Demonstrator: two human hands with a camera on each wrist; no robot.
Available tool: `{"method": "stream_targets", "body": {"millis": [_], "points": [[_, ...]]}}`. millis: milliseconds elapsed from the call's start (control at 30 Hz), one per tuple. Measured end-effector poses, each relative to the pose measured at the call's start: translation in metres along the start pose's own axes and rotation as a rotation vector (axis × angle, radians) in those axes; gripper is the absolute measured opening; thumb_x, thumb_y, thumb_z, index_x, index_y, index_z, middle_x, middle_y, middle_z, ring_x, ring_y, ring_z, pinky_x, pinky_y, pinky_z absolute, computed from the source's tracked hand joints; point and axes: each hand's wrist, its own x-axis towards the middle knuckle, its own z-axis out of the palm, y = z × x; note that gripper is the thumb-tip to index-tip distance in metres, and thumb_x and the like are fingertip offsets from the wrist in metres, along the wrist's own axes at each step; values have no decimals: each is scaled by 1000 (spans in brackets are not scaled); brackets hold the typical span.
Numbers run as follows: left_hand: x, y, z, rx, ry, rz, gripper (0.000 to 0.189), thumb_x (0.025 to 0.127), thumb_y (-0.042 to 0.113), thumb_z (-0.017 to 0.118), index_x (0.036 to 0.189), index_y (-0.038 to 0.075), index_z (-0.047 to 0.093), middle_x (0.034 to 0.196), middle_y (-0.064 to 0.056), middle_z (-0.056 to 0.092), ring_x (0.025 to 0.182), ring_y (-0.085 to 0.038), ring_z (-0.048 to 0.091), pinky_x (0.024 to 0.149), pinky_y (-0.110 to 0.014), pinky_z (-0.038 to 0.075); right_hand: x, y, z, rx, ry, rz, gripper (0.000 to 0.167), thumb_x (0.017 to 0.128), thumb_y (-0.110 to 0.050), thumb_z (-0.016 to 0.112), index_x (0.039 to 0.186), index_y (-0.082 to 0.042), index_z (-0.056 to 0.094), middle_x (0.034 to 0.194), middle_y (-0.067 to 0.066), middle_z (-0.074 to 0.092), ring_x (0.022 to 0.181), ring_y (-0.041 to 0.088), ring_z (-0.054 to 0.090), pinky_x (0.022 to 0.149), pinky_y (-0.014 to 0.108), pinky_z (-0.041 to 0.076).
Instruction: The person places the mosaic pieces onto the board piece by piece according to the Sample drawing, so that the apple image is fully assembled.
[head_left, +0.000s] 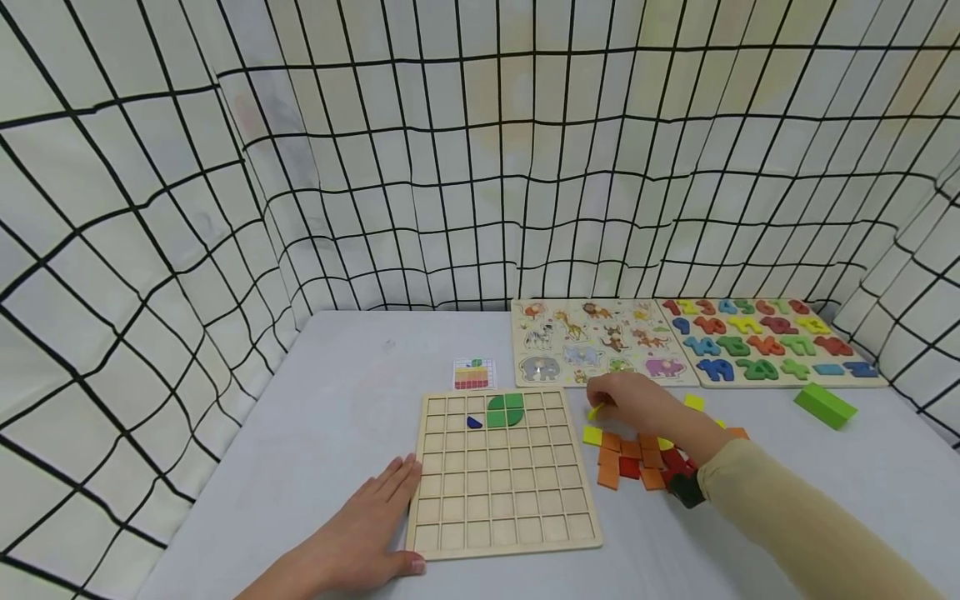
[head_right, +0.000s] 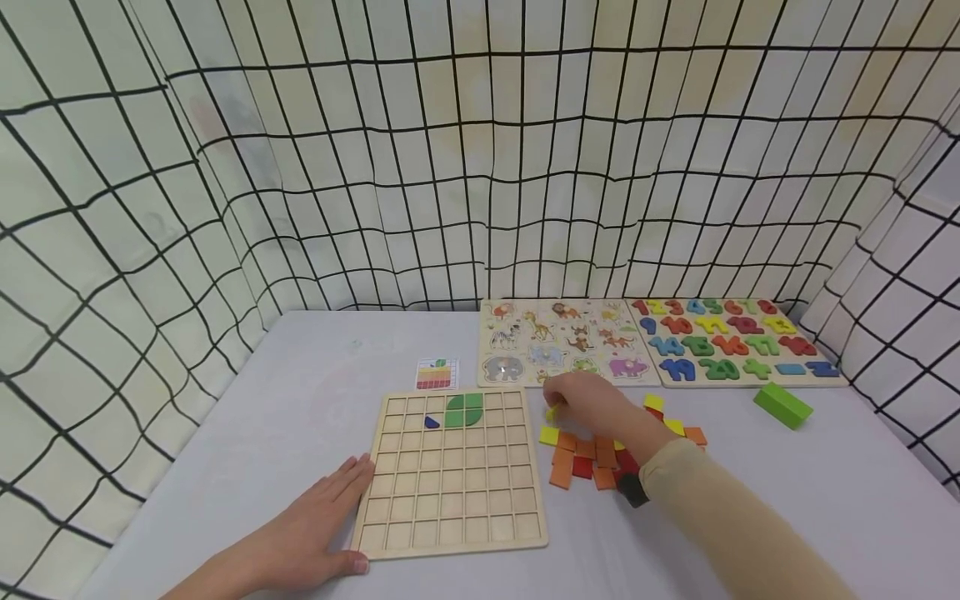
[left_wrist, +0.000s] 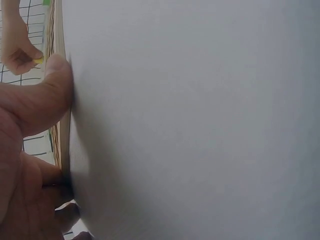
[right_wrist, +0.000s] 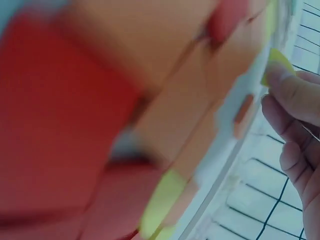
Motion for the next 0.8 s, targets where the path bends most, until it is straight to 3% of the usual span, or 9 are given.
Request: {"method": "stream_targets", "body": {"millis": [167,300,500,800], "points": [[-1,-1,0,-19,-3,-11,108,83,49,79,157,-10,26,167,-26,22,157,-45,17,119,-69,25,13,-25,6,154,76,-53,11,92,-8,75,89,-14,66,84,-3,63,80,13,55,75,28,52],[-2,-1,0,-15,-2,-6,108,83,51,79,156,-10,27,167,-26,24,156,-45,18,118,-69,26,27,-49,19,244,78,-107,10,93,-12,75,89,-14,66,85,-5,65,79,9,56,73,25,51],[-3,0,0,-4,-5,1,107,85,53,76,157,-9,28,167,-24,25,156,-44,19,118,-68,27,47,-83,31,358,43,-118,4,95,-14,73,93,-11,71,89,-3,70,79,7,59,72,24,52],[-3,-2,-3,-17,-22,-1,109,84,55,77,158,-7,26,168,-22,24,157,-43,18,119,-67,26,73,-126,43,307,12,-166,5,95,-10,72,94,-10,77,92,0,75,77,8,59,71,22,51]]}}
